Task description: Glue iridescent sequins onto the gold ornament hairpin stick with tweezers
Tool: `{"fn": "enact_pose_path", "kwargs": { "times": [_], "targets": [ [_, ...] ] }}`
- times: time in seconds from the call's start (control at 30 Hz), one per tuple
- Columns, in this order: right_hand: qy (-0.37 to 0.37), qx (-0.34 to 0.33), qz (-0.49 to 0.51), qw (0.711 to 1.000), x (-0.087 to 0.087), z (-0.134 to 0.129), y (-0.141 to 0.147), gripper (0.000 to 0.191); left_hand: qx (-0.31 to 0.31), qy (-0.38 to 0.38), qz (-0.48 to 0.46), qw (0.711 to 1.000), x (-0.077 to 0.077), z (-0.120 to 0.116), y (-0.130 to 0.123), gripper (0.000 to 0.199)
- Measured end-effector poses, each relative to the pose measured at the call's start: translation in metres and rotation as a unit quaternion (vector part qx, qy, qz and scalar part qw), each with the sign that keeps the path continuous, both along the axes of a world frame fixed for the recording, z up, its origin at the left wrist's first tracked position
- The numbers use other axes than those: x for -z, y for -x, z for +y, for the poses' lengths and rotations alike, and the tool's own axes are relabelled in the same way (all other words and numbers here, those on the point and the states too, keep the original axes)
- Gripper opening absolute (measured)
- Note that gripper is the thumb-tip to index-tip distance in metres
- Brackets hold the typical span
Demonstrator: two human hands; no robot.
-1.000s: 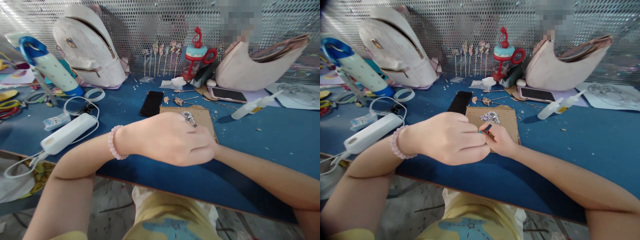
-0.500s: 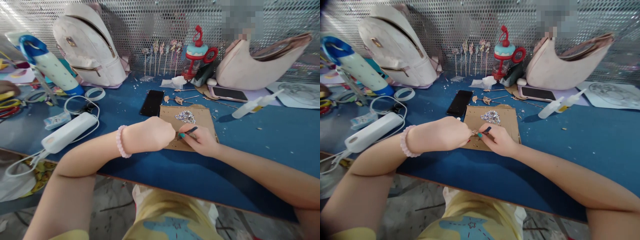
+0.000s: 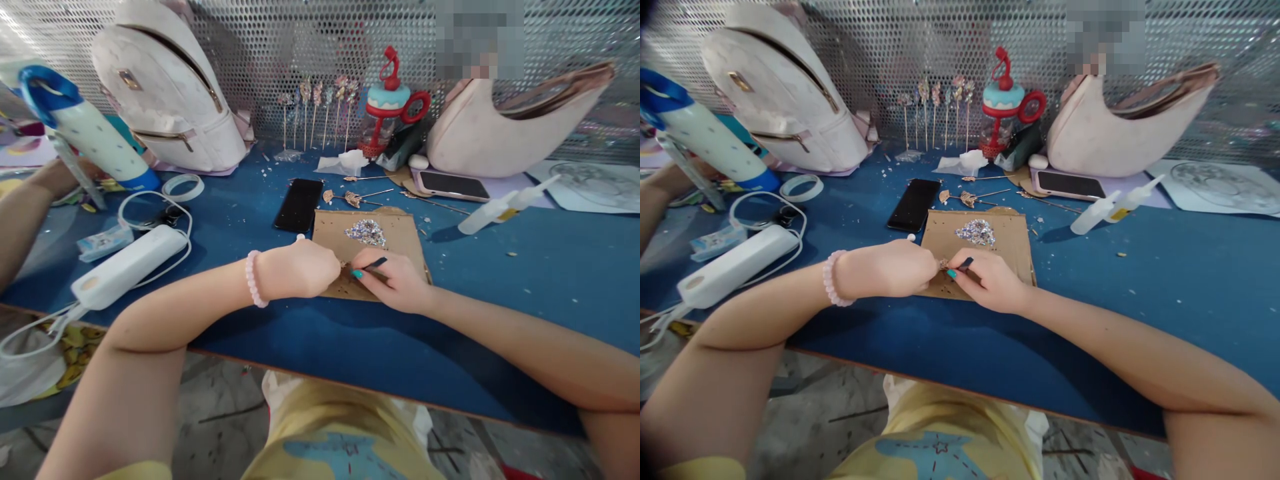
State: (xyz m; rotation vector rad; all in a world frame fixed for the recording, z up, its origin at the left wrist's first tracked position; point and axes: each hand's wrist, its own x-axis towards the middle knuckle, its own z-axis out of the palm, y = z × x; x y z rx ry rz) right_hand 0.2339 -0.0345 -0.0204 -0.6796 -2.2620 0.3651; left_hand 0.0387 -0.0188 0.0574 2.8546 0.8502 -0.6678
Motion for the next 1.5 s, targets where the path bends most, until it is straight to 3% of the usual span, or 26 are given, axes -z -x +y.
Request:
{"fn": "enact_pose_path", "kwargs": {
  "times": [0.67,1.13,1.3,1.5],
  "targets": [
    [-0.038,-0.032,-0.025,0.998,0.001,-0.002,0.001,0.009,-0.027,0.004,0.034,0.999,-0.004,-0.003,-0.007,0.024],
    [-0.031,-0.042,-0.018,0.998,0.000,-0.002,0.000,0.010,-0.009,-0.007,-0.020,1.000,0.004,0.002,0.001,0.021],
    [0.027,0.003,0.010,1.000,0.000,0.000,-0.002,0.010,0.046,-0.020,-0.093,0.994,0.014,0.011,0.011,0.021],
    [0.074,0.060,0.010,0.995,-0.001,0.004,-0.005,0.014,0.052,-0.014,-0.080,0.995,0.017,0.019,0.014,0.021]
  ]
}}
